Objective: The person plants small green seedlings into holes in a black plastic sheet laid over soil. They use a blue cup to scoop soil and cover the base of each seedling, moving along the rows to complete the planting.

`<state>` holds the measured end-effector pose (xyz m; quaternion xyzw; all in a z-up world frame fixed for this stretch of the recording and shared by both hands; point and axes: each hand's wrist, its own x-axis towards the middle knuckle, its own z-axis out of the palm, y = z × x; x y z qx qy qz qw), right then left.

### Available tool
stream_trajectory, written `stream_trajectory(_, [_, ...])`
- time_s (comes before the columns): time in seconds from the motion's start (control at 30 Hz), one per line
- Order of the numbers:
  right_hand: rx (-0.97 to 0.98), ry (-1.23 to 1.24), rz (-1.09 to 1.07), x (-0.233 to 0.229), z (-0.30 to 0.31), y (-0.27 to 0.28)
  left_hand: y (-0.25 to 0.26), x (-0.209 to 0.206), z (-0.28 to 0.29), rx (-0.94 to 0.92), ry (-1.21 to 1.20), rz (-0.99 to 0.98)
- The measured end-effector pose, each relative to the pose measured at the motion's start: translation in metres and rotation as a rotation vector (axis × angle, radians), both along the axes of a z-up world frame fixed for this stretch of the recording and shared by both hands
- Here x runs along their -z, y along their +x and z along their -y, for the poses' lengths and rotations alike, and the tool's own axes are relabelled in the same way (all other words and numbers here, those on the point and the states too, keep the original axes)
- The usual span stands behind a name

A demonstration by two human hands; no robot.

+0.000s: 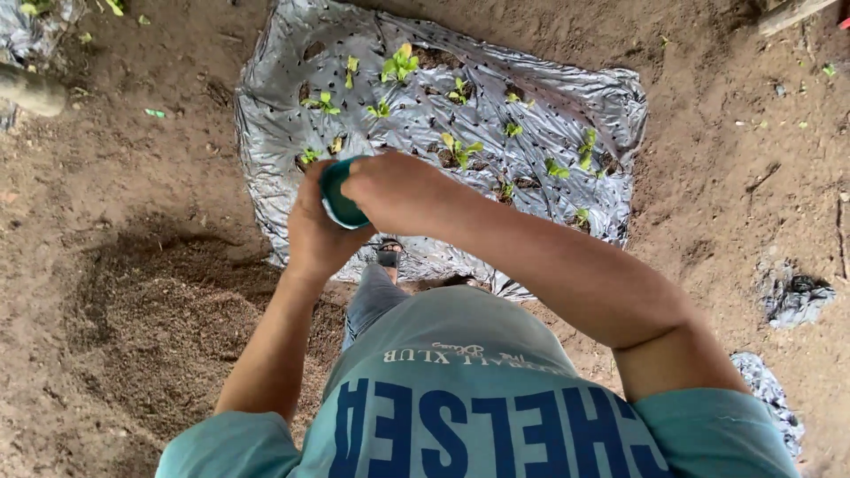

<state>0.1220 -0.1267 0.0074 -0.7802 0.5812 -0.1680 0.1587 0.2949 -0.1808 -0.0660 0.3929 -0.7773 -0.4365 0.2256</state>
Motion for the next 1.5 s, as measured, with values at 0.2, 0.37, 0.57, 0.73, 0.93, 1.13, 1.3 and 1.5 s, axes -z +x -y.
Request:
stream_trajectory(0.2, [-0.008, 0.295, -0.026, 0.021, -0.002, 0.001, -0.016, 0.016, -0.006, 0.063, 0.032, 0.038])
stream_trajectory(0.37, [0.257, -0.014, 0.099, -0.014, 0.013, -0.017, -0.006, 0.009, 0.005, 0.019, 0.014, 0.014])
stream_trajectory(0.57, [0.449, 0.133, 0.102, 0.004, -0.028, -0.06, 0.028, 0.009, 0.041, -0.066, -0.123, -0.145])
stream_trajectory(0.73, [0.695, 0.403, 0.133, -0.02, -0.075, -0.101, 0.057, 0.009, 0.063, -0.076, -0.211, -0.216])
stream_trajectory(0.93, [0.784, -0.33, 0.072, 0.025, -0.179, -0.161, 0.069, 0.0, 0.074, -0.239, -0.294, 0.063])
stream_trajectory(1.13, [1.344, 0.592, 0.209, 0.014, -0.267, -0.167, 0.068, -0.012, 0.074, -0.217, -0.325, 0.042])
stream_trajectory(1.3, [1.642, -0.002, -0.05, 0.074, -0.351, -0.191, 0.062, -0.011, 0.077, -0.195, -0.384, 0.032])
stream_trajectory(1.5, [1.541, 0.496, 0.304, 0.067, -0.335, -0.157, 0.054, -0.015, 0.076, -0.149, -0.412, 0.007])
